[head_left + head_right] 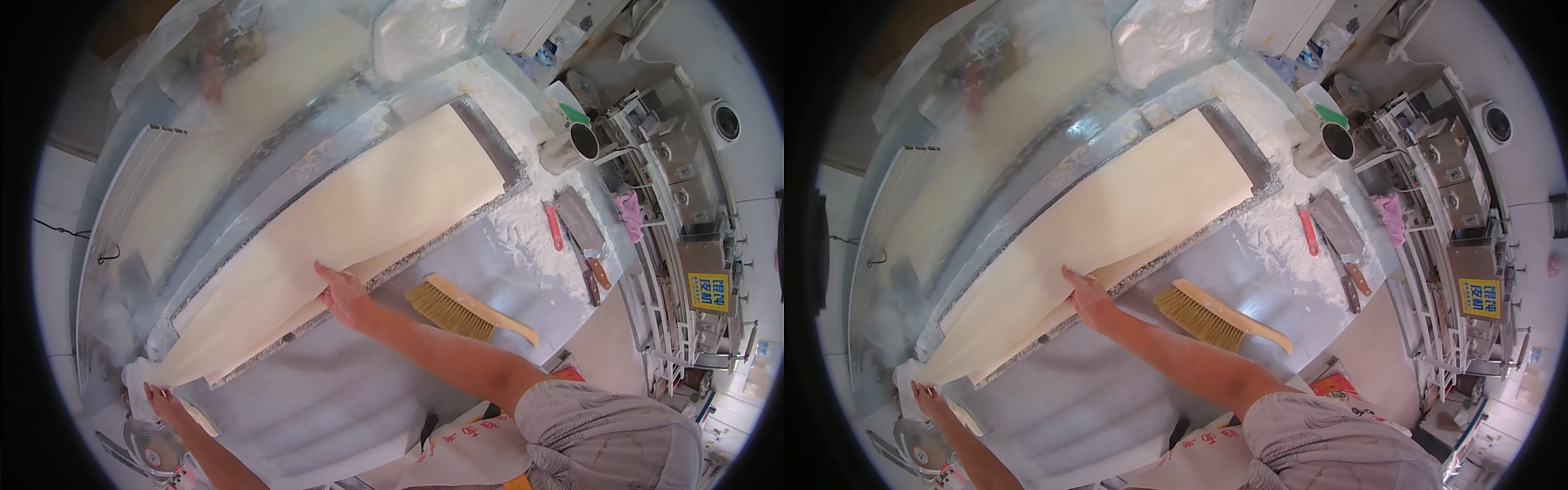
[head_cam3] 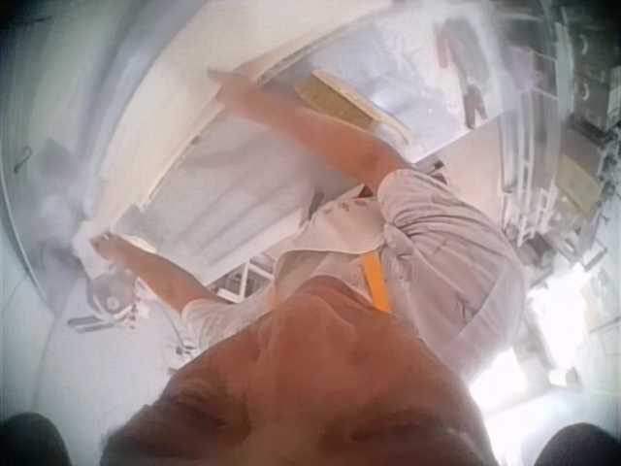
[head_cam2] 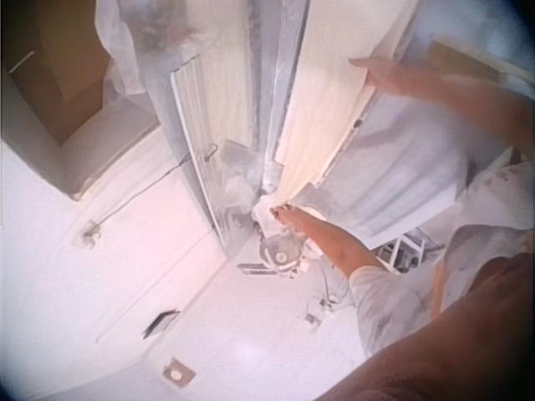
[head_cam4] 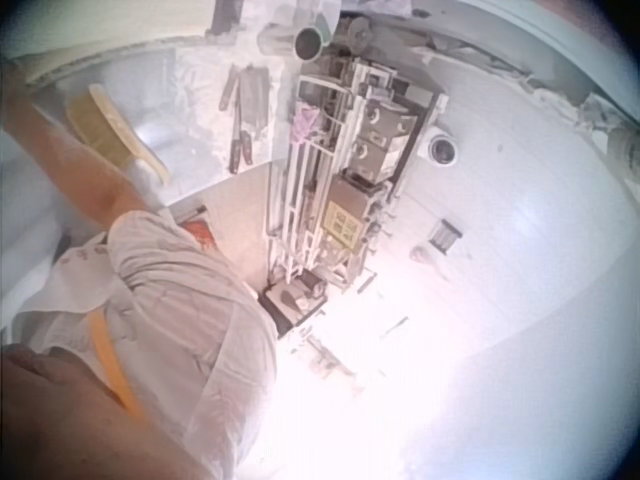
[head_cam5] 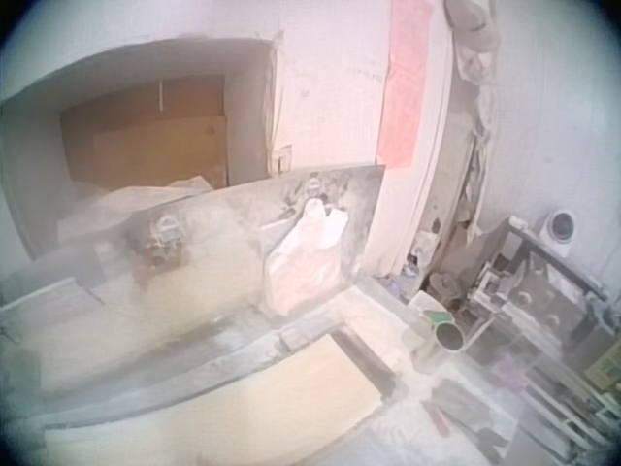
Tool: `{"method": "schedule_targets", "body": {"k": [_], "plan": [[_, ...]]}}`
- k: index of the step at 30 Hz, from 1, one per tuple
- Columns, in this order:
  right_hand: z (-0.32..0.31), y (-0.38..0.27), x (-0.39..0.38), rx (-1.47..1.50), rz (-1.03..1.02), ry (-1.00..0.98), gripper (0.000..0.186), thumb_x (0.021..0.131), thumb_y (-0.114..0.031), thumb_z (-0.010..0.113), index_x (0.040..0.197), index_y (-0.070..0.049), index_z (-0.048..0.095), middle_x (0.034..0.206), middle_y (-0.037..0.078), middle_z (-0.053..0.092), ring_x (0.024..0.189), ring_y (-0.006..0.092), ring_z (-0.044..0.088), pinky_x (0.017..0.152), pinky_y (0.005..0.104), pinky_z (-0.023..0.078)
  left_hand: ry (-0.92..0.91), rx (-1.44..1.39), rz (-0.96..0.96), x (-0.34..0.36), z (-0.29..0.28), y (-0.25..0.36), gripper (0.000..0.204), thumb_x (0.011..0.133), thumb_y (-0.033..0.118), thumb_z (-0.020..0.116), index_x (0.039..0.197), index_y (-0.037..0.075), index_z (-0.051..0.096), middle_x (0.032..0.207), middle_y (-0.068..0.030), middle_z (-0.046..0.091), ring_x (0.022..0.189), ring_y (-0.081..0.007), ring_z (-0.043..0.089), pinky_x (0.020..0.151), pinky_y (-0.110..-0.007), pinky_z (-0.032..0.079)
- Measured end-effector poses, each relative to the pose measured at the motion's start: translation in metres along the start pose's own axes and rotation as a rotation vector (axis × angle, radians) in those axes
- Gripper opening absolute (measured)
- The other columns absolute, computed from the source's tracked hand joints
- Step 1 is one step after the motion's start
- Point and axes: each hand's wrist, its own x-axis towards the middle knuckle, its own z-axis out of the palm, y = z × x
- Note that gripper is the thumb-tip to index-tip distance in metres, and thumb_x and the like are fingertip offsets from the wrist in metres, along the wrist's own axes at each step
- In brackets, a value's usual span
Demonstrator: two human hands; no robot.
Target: The person handles a large sheet of dough on a floured metal table, using a bench scraper to cut it into strips. They then use a brush to dust flour onto the dough pieces and lift them to separate layers.
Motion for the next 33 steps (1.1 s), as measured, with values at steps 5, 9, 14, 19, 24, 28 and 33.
{"method": "schedule_targets", "body": {"k": [5, 9, 14, 19, 24, 28, 33], "plan": [[0.003, -0.003, -0.002, 0.002, 0.009, -0.02, 0.049, 0.109, -0.03, 0.065, 0.14, 0.007, 0.054, 0.141, 0.014, 0.065, 0.131, 0.0248, 0.064, 0.118, 0.0425, 0.049, -0.07, -0.014, 0.027, 0.01, 0.014, 0.004, 0.044, 0.107, 0.013, 0.064, 0.151, 0.013, 0.06, 0.132, -0.0096, 0.069, 0.118, -0.0209, 0.064, 0.096, -0.034, 0.052], [0.004, 0.003, -0.004, -0.02, 0.016, -0.07, 0.052, 0.11, -0.033, 0.064, 0.141, 0.007, 0.054, 0.143, 0.014, 0.064, 0.133, 0.0243, 0.062, 0.121, 0.0431, 0.047, -0.025, -0.023, 0.055, 0.012, 0.007, 0.019, 0.044, 0.108, 0.014, 0.063, 0.152, 0.01, 0.058, 0.136, -0.0107, 0.067, 0.12, -0.0218, 0.064, 0.1, -0.033, 0.051], [-0.006, 0.017, 0.013, -0.083, 0.021, -0.047, 0.059, 0.108, -0.041, 0.065, 0.144, 0.004, 0.054, 0.143, 0.012, 0.064, 0.132, 0.0224, 0.061, 0.119, 0.0399, 0.047, -0.012, -0.024, 0.038, 0.017, 0.007, 0.026, 0.044, 0.109, 0.014, 0.062, 0.153, 0.01, 0.057, 0.139, -0.0117, 0.066, 0.125, -0.0231, 0.063, 0.104, -0.034, 0.051], [0.002, 0.023, 0.005, -0.054, -0.004, -0.148, 0.062, 0.108, -0.044, 0.063, 0.145, 0.004, 0.053, 0.144, 0.012, 0.063, 0.133, 0.0223, 0.06, 0.12, 0.0403, 0.046, -0.032, 0.019, -0.022, 0.027, -0.004, 0.025, 0.046, 0.109, 0.015, 0.062, 0.154, 0.011, 0.055, 0.139, -0.0126, 0.066, 0.125, -0.0228, 0.063, 0.103, -0.034, 0.051], [0.001, 0.014, 0.0, -0.118, 0.011, -0.088, 0.057, 0.109, -0.038, 0.064, 0.144, 0.005, 0.053, 0.144, 0.013, 0.063, 0.132, 0.0234, 0.062, 0.121, 0.0429, 0.047, -0.085, 0.007, -0.043, 0.017, 0.024, -0.022, 0.048, 0.107, 0.014, 0.065, 0.154, 0.016, 0.057, 0.134, -0.0099, 0.069, 0.12, -0.0205, 0.064, 0.098, -0.033, 0.051], [0.016, 0.026, -0.002, -0.076, 0.079, -0.032, 0.057, 0.109, -0.038, 0.064, 0.144, 0.006, 0.053, 0.143, 0.014, 0.064, 0.131, 0.024, 0.063, 0.121, 0.0432, 0.047, -0.047, -0.009, -0.091, 0.039, -0.01, 0.009, 0.049, 0.107, 0.015, 0.064, 0.155, 0.015, 0.056, 0.137, -0.0108, 0.068, 0.123, -0.0215, 0.064, 0.1, -0.034, 0.051], [0.004, 0.026, 0.004, -0.071, 0.071, -0.08, 0.057, 0.108, -0.039, 0.066, 0.141, 0.006, 0.054, 0.141, 0.014, 0.065, 0.13, 0.0252, 0.064, 0.121, 0.0437, 0.048, -0.112, 0.032, -0.039, 0.019, 0.007, -0.007, 0.049, 0.107, 0.022, 0.065, 0.154, 0.009, 0.055, 0.141, -0.013, 0.065, 0.13, -0.0257, 0.062, 0.106, -0.035, 0.049]]}}
